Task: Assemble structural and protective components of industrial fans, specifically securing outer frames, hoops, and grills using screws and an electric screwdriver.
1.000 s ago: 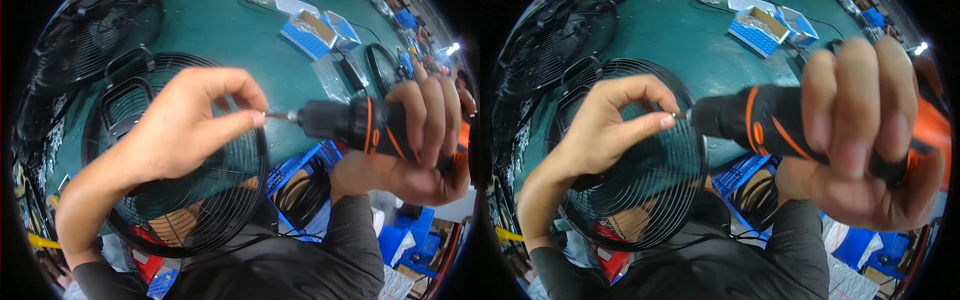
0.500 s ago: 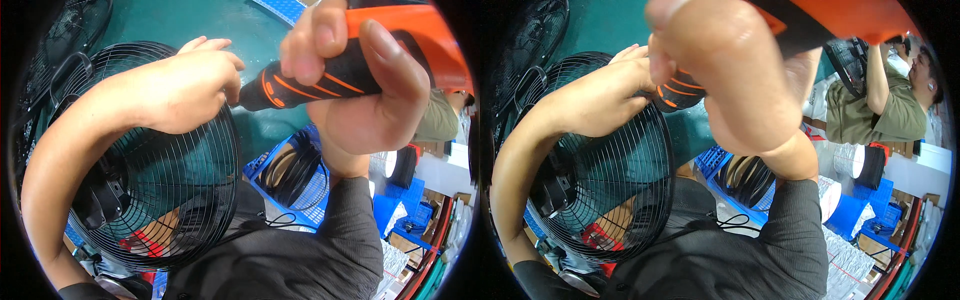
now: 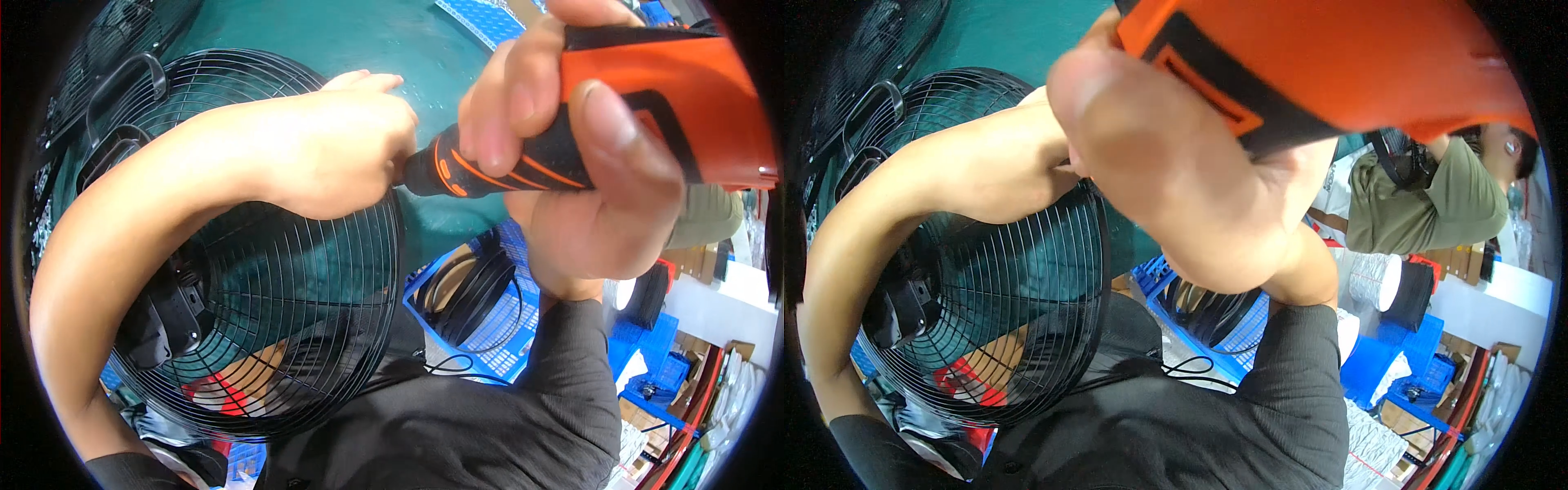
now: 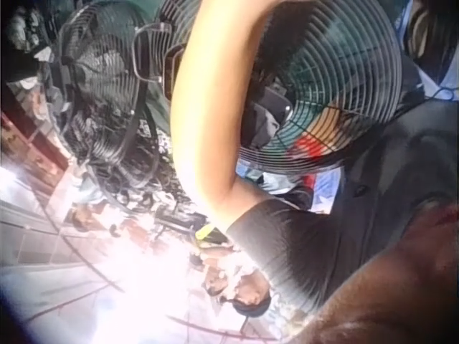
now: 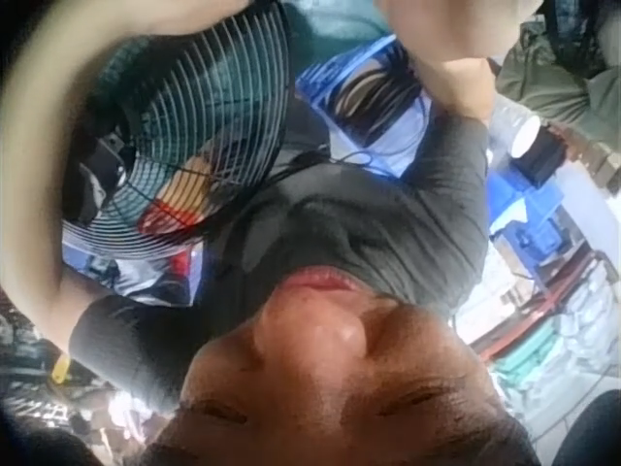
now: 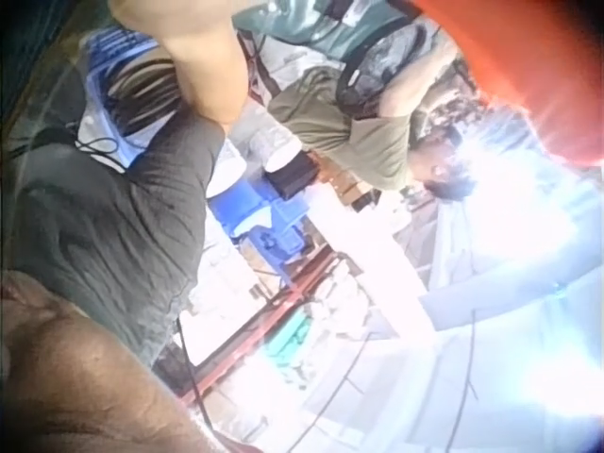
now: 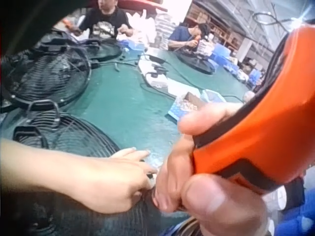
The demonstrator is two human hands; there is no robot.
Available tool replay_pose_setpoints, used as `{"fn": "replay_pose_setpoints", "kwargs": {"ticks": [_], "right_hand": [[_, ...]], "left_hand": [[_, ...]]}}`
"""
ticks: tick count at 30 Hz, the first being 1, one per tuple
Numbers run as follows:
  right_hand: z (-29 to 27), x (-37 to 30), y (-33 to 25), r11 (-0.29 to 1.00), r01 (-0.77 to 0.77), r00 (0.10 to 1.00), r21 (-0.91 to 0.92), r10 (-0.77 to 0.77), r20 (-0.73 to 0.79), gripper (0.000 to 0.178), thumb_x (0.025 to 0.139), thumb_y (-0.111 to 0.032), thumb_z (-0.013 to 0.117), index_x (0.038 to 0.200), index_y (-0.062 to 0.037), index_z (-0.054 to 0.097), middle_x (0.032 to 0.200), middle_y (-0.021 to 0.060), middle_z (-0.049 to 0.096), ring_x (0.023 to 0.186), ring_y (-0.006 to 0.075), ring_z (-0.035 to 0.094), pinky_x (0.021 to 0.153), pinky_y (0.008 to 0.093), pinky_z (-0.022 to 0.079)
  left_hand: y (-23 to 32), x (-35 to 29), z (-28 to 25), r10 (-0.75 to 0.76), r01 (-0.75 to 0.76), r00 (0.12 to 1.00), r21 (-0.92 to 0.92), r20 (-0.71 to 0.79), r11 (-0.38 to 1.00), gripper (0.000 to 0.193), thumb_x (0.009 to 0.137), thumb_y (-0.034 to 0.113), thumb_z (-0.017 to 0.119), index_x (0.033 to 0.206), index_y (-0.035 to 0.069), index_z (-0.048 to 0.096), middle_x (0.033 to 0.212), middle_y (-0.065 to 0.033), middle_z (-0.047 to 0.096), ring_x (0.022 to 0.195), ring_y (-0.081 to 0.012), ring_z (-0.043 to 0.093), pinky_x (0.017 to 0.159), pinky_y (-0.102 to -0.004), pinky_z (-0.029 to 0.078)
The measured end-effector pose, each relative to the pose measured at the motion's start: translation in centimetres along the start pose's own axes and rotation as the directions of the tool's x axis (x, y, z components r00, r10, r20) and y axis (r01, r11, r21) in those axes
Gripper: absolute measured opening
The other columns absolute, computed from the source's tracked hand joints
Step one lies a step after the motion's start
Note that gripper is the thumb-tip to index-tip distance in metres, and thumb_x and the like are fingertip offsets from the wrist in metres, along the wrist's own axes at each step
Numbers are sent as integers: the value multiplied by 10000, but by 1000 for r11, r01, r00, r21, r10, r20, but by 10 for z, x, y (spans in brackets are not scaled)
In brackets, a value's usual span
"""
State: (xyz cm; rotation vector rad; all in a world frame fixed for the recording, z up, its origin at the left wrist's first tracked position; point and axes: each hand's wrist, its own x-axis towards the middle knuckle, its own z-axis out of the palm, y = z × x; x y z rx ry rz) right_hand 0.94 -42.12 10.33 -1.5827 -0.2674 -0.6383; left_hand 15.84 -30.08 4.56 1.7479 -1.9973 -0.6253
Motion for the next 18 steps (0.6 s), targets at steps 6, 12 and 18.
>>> {"fn": "replay_pose_setpoints", "kwargs": {"ticks": [6, 12, 18], "right_hand": [[13, 3, 2, 996, -34, 999, -81, 35, 6, 451, 878, -233, 561, 1263, -13, 481, 802, 55, 517, 619, 149, 515, 575, 313, 439], [23, 5, -1, 989, -53, 998, -136, 56, 16, 447, 878, -221, 582, 1266, -25, 483, 790, 56, 519, 607, 152, 520, 560, 312, 447], [26, 8, -3, 982, -73, 997, -172, 76, 11, 444, 877, -209, 603, 1269, -37, 484, 778, 56, 520, 595, 155, 525, 545, 310, 454]], "left_hand": [[-1, -2, -5, 27, -25, 999, -83, 24, 996, 229, 737, 1, 525, 865, -39, 711, 787, -269, 660, 911, -406, 661, 926, -450, 490], [3, -6, -16, 13, -8, 997, -61, 70, 998, 196, 765, 43, 554, 859, -8, 718, 814, -257, 671, 799, -406, 674, 755, -448, 537], [5, -8, -19, -12, 19, 995, -67, 100, 998, 183, 801, 87, 572, 862, 1, 721, 831, -243, 679, 825, -390, 680, 742, -441, 543]]}}
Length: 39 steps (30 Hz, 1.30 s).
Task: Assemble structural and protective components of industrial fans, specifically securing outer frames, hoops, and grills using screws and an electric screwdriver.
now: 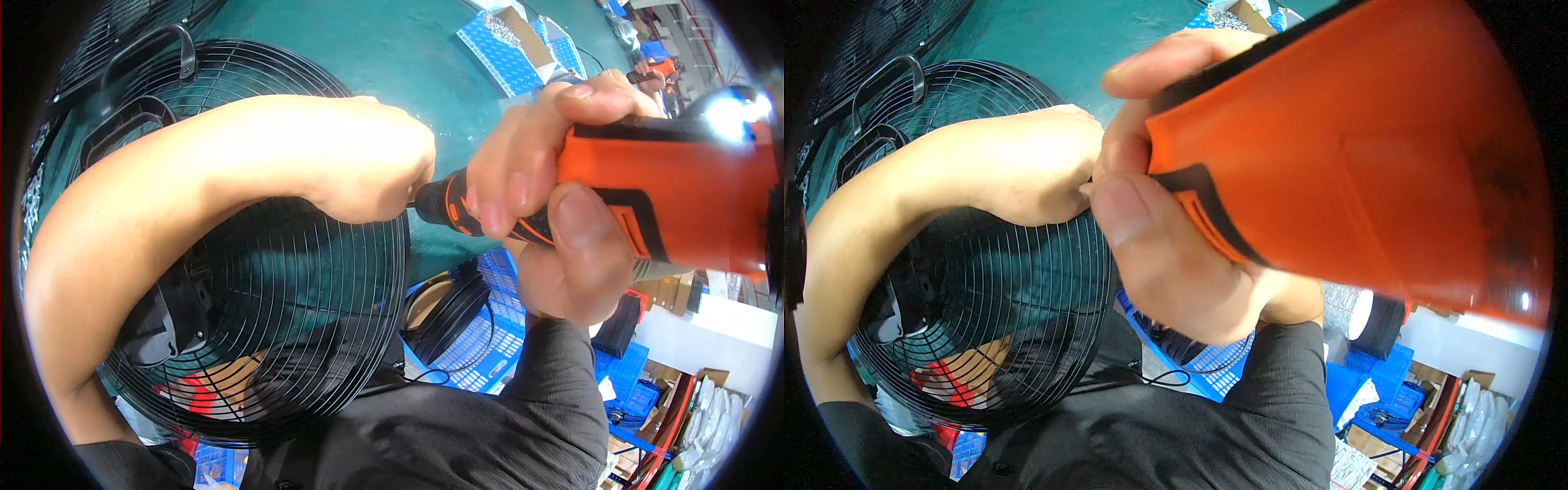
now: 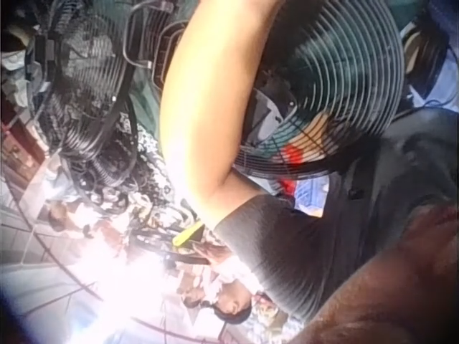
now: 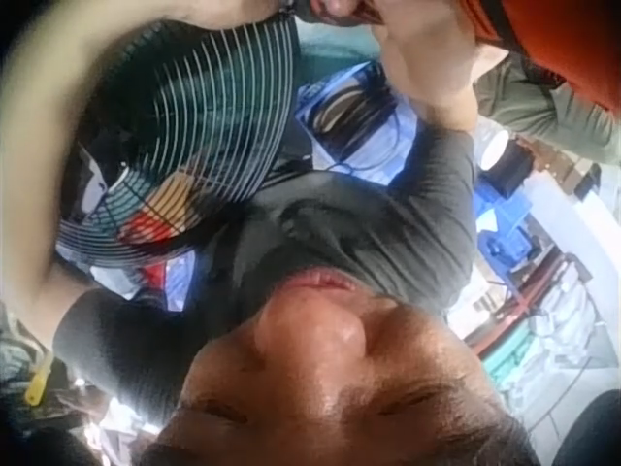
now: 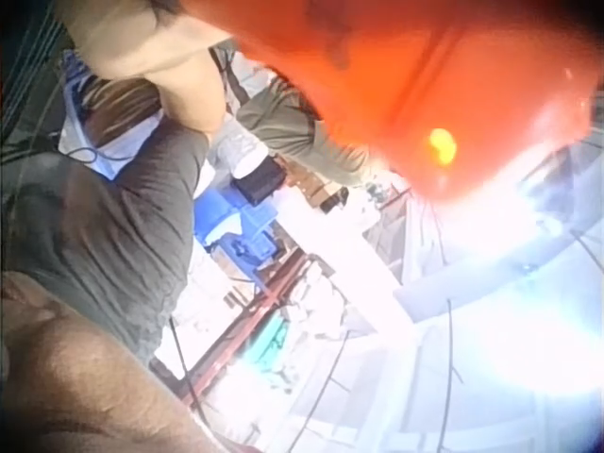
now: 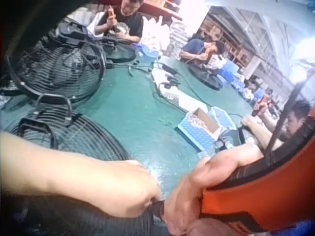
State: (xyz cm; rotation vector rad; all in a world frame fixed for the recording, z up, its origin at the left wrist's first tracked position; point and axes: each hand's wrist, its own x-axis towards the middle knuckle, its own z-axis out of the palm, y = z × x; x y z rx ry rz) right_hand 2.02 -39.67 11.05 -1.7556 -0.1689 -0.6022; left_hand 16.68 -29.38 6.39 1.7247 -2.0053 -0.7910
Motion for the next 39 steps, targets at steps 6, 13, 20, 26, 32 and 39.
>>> {"fn": "replay_pose_setpoints", "kwargs": {"ticks": [6, 13, 20, 26, 32, 39], "right_hand": [[5, -3, -4, 999, -24, 997, -43, 21, -71, 455, 875, -207, 626, 1277, -50, 481, 770, 56, 520, 582, 157, 524, 536, 308, 457], [-5, 26, 20, 980, -9, 987, 197, 40, -159, 267, 869, -158, 601, 1012, 68, 600, 734, 108, 600, 607, 171, 584, 560, 336, 478], [-22, 46, 16, 893, -325, 932, 312, 358, -53, 253, 852, -44, 614, 1070, 40, 515, 663, 67, 588, 508, 132, 561, 498, 277, 452], [-29, 42, 25, 796, -315, 931, 517, 366, 4, 293, 833, -49, 648, 1083, 45, 526, 657, 49, 594, 509, 110, 551, 503, 260, 444], [-14, 48, 22, 928, -227, 974, 296, 209, 91, 180, 717, -99, 677, 850, 15, 637, 714, 58, 647, 615, 109, 620, 571, 266, 508], [-4, 38, 13, 991, 43, 999, 130, -41, -16, 284, 624, -163, 695, 796, 52, 627, 692, 202, 644, 651, 323, 660, 662, 372, 534]], "left_hand": [[0, 1, -2, -80, 79, 995, 22, 55, 997, 199, 802, 88, 562, 884, 14, 727, 856, -229, 687, 844, -389, 678, 748, -444, 544], [-4, 1, 2, -13, 13, 1000, -5, 22, 1000, 174, 800, 64, 623, 947, -30, 628, 835, -223, 640, 847, -413, 621, 765, -464, 499], [4, 4, -5, -10, 17, 999, 133, -52, 991, 228, 819, 157, 646, 925, -44, 658, 888, -221, 654, 925, -385, 622, 862, -444, 485], [4, -2, -13, -24, 25, 999, 19, -49, 1000, 232, 807, 163, 667, 933, -29, 702, 917, -208, 673, 963, -371, 618, 919, -430, 470], [15, -4, -21, -63, 64, 998, -62, 18, 996, 315, 849, 196, 664, 1116, 29, 667, 1009, -183, 685, 1014, -320, 634, 915, -403, 489], [31, 9, -31, -231, 236, 959, -9, 161, 972, 376, 828, 215, 712, 1148, 26, 653, 1056, -152, 685, 1063, -263, 630, 908, -371, 500]]}}
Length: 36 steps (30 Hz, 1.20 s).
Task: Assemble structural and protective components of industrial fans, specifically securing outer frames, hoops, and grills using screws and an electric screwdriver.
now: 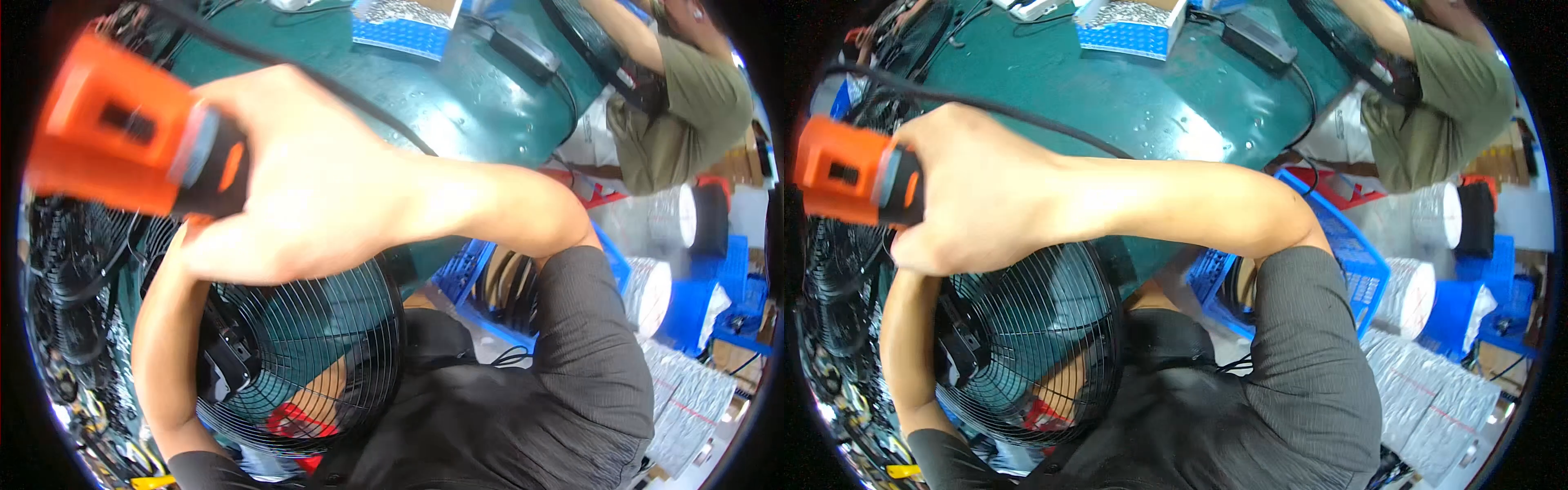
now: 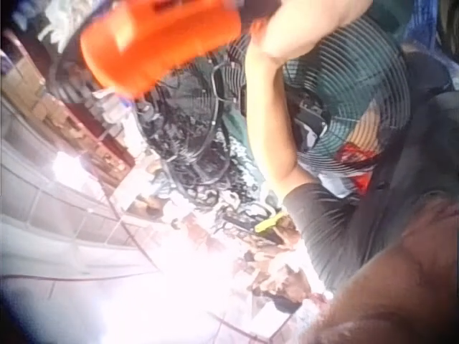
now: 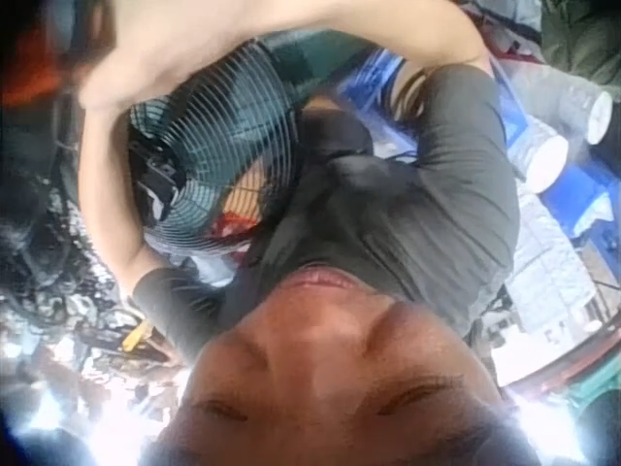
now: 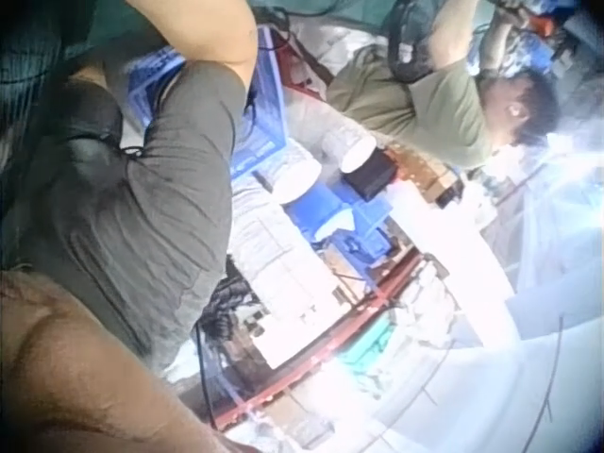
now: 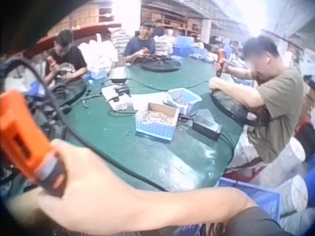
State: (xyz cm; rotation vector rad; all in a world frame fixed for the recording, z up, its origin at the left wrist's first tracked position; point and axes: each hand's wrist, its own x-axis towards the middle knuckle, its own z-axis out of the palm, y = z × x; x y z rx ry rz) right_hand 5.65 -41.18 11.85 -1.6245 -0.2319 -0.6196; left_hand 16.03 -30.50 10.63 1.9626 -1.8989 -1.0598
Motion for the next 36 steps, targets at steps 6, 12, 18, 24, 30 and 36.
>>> {"fn": "replay_pose_setpoints", "kwargs": {"ticks": [6, 12, 18, 24, 30, 36], "right_hand": [[-4, -16, 16, 985, -42, 999, -169, 46, 19, 266, 609, -185, 698, 684, 55, 610, 660, 222, 641, 665, 383, 662, 659, 421, 542], [-26, -32, 26, 997, -70, 995, 18, 71, -67, 198, 632, -158, 659, 674, 32, 622, 598, 189, 627, 596, 332, 649, 622, 392, 540], [-68, -71, 25, 987, -91, 946, 131, 127, -297, 161, 703, -123, 641, 761, 25, 613, 617, 149, 620, 591, 270, 634, 606, 354, 521], [-81, -84, 37, 981, -59, 891, 183, 134, -434, 131, 774, -88, 623, 847, 19, 605, 636, 110, 614, 586, 208, 618, 589, 315, 502], [-88, -75, 43, 974, 5, 845, 228, 118, -522, 110, 845, -53, 606, 933, 12, 596, 655, 71, 608, 581, 146, 603, 572, 277, 483], [-87, -78, 46, 999, 46, 834, 12, -32, -552, 126, 899, -102, 554, 883, 23, 565, 685, 117, 586, 577, 201, 592, 540, 334, 494]], "left_hand": [[2, 4, 3, -19, 17, 999, 34, 35, 999, 485, 769, 230, 787, 1178, 12, 643, 1108, -143, 677, 1106, -263, 610, 935, -368, 487], [4, 9, 6, -207, 190, 973, 160, 97, 969, 601, 709, 245, 862, 1207, -2, 633, 1161, -134, 669, 1149, -263, 589, 961, -365, 474], [8, 21, 15, -38, 39, 999, -82, 14, 996, 410, 797, 109, 788, 1170, -5, 660, 1124, -112, 685, 1084, -244, 611, 954, -353, 455], [22, 47, 18, -27, 26, 999, 73, 20, 997, 158, 699, 54, 743, 819, -9, 661, 918, -153, 684, 1009, -324, 622, 941, -392, 448], [35, 70, 11, -128, 74, 980, 322, 151, 944, 184, 671, 108, 783, 738, -14, 662, 977, -161, 663, 1005, -349, 603, 896, -411, 473], [32, 73, 12, -170, 80, 967, 414, 187, 907, 158, 693, 119, 765, 719, -4, 670, 916, -140, 647, 988, -333, 595, 878, -406, 476]]}}
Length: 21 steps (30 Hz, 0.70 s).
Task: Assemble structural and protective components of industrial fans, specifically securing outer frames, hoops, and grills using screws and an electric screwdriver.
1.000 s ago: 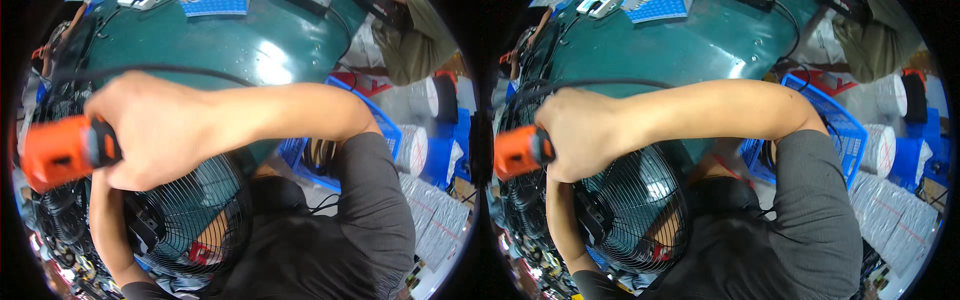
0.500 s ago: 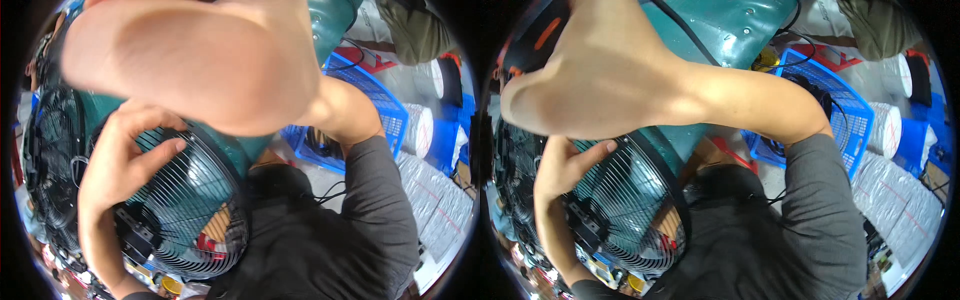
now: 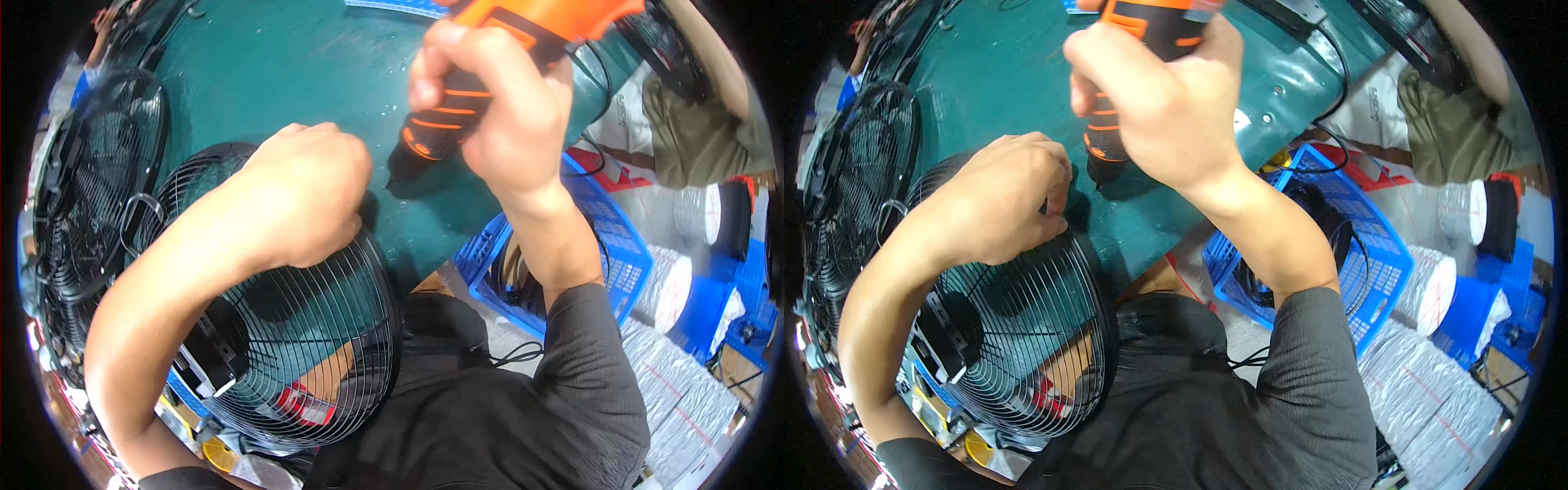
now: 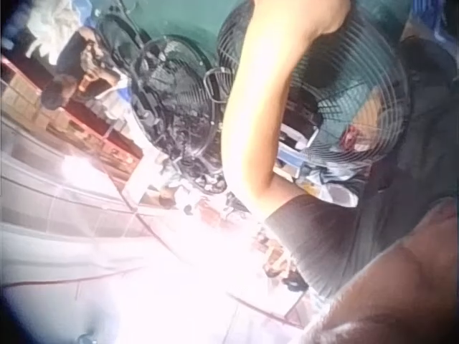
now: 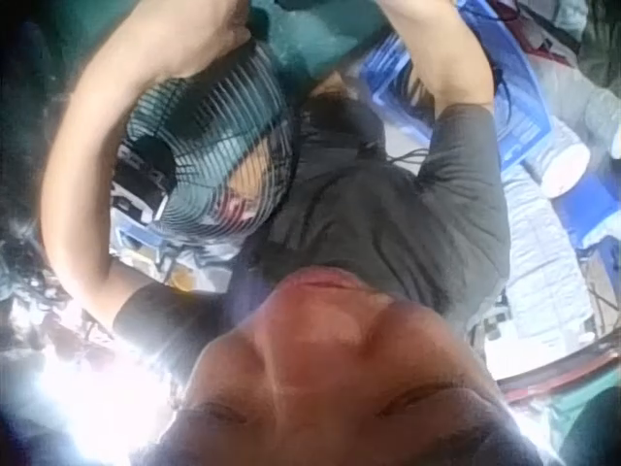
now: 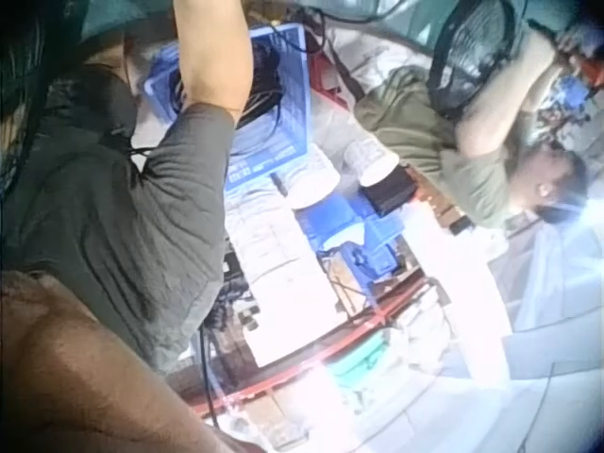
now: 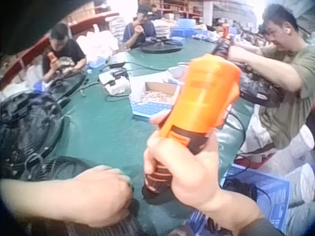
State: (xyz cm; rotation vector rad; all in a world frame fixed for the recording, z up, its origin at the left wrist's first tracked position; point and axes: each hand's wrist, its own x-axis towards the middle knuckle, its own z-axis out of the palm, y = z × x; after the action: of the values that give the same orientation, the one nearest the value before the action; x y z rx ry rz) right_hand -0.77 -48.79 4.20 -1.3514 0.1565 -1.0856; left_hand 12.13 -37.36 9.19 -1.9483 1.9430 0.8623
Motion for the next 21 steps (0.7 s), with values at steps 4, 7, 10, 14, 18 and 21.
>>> {"fn": "replay_pose_setpoints", "kwargs": {"ticks": [4, 7, 10, 14, 18, 21], "right_hand": [[4, -4, -6, 983, -120, 992, 141, 115, 43, 143, 893, -113, 533, 966, 8, 549, 700, 96, 565, 576, 191, 559, 558, 336, 478], [1, -5, -16, 950, -240, 970, 201, 224, 97, 276, 882, -176, 502, 1088, 8, 495, 759, 67, 535, 619, 166, 517, 632, 337, 436], [-4, -2, -27, 916, -194, 975, 352, 140, 173, 313, 885, -191, 474, 1100, 34, 506, 803, 62, 512, 656, 157, 504, 654, 336, 423], [-9, 6, -42, 867, -99, 970, 488, -25, 241, 419, 876, -207, 471, 1193, 67, 459, 856, 54, 477, 711, 139, 478, 686, 316, 397], [-8, 13, -54, 819, -113, 960, 563, -56, 274, 379, 839, -180, 532, 1145, 35, 472, 836, 50, 482, 698, 135, 492, 690, 307, 402], [2, 9, -58, 795, -71, 963, 602, -104, 250, 366, 820, -158, 561, 1129, 18, 475, 823, 46, 486, 687, 134, 502, 686, 302, 408]], "left_hand": [[-16, -5, 1, 41, -10, 993, -272, 111, 962, 151, 718, 124, 755, 734, -6, 679, 968, -151, 653, 1033, -314, 590, 912, -384, 476], [-33, -5, -5, 151, -102, 987, -542, 48, 834, 153, 753, 105, 737, 744, -26, 659, 995, -130, 682, 998, -238, 617, 915, -348, 478], [-42, -7, -3, 231, -308, 951, -685, -205, 661, 140, 792, 89, 733, 766, -21, 650, 877, -83, 692, 817, -152, 626, 788, -302, 509], [-46, -28, 2, -3, -163, 983, -882, -183, 441, 100, 839, 90, 723, 851, 20, 653, 799, -55, 678, 628, -59, 574, 553, -199, 460], [-47, -45, 10, -152, -153, 966, -933, -211, 326, 128, 853, 130, 723, 863, 25, 651, 777, -55, 666, 588, -69, 567, 490, -203, 454], [-47, -46, 20, -154, -202, 961, -963, -230, 179, 181, 888, 191, 702, 868, 21, 646, 768, -53, 653, 575, -71, 558, 484, -206, 452]]}}
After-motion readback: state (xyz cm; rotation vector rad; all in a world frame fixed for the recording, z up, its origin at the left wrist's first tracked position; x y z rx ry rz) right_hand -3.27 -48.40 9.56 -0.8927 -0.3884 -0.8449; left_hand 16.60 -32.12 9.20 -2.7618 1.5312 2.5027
